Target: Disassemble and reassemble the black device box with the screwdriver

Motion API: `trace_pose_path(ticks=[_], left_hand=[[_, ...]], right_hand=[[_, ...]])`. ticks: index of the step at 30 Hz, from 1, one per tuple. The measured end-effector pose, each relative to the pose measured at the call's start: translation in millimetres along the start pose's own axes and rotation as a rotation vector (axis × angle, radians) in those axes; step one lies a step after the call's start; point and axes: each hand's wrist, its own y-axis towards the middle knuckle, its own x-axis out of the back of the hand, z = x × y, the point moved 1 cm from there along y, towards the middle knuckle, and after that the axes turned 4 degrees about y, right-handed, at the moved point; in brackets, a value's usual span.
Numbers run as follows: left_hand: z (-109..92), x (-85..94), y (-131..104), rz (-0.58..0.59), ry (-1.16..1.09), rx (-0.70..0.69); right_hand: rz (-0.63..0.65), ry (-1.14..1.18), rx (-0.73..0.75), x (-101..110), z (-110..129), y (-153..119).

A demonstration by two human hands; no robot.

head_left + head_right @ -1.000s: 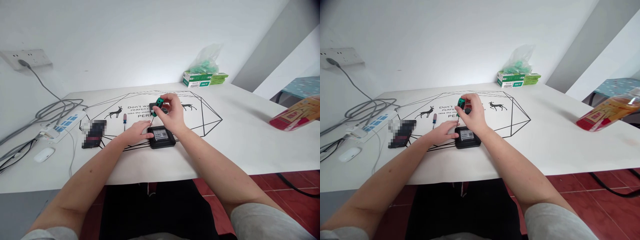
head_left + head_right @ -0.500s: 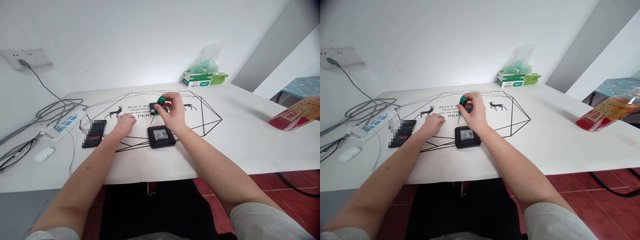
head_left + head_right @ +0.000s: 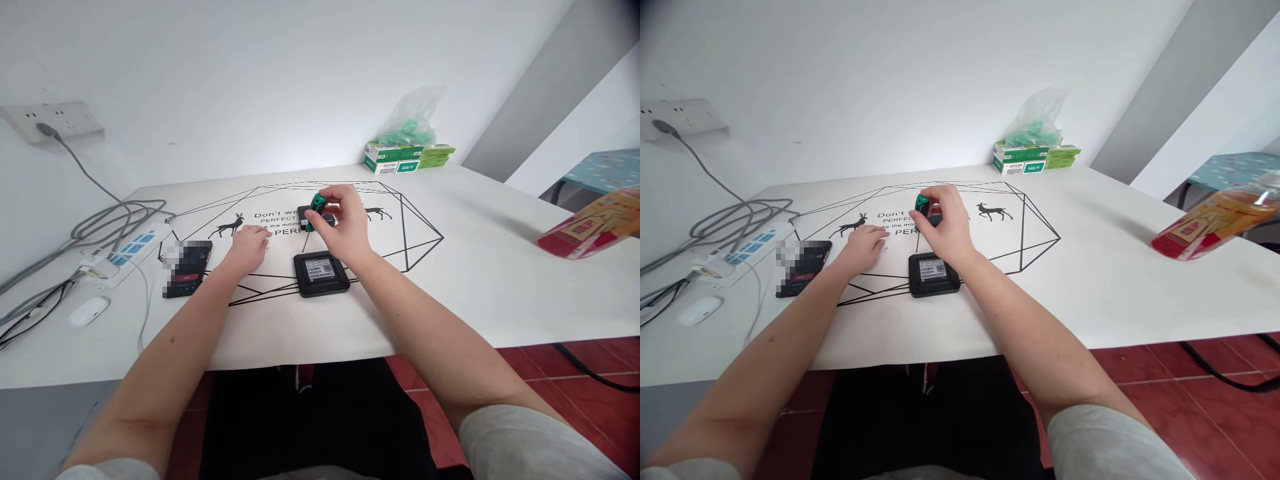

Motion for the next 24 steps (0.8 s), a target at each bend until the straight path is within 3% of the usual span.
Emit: trace_pose_path(ticks=[2,6,10,15,24], left_hand=[[-15.5,3.4,-7.2,0.071,-0.141,-0.133],[-49.1,-1.9,-21.5,0.326,-0.320,-0.329],[-67.2,-10.9,-23.9,0.349,-0.287,-0.396],[-61.8,-11.7,-18.5,0.303,-0.283,-0.417],[-43.0,-15.9,-15.6,0.381,-0.249,-0.335]], right_hand=[[0.013,0.021,-0.017,0.1,1.5,-0.3],[0.081,0.086,-0.022,-0.1,7.9,-2.0],[0.160,0.114,0.017,-1.0,16.1,-3.8],[0.187,0.119,0.073,-3.2,19.9,-5.8],[0.173,0.111,0.112,-9.2,16.7,-11.0]])
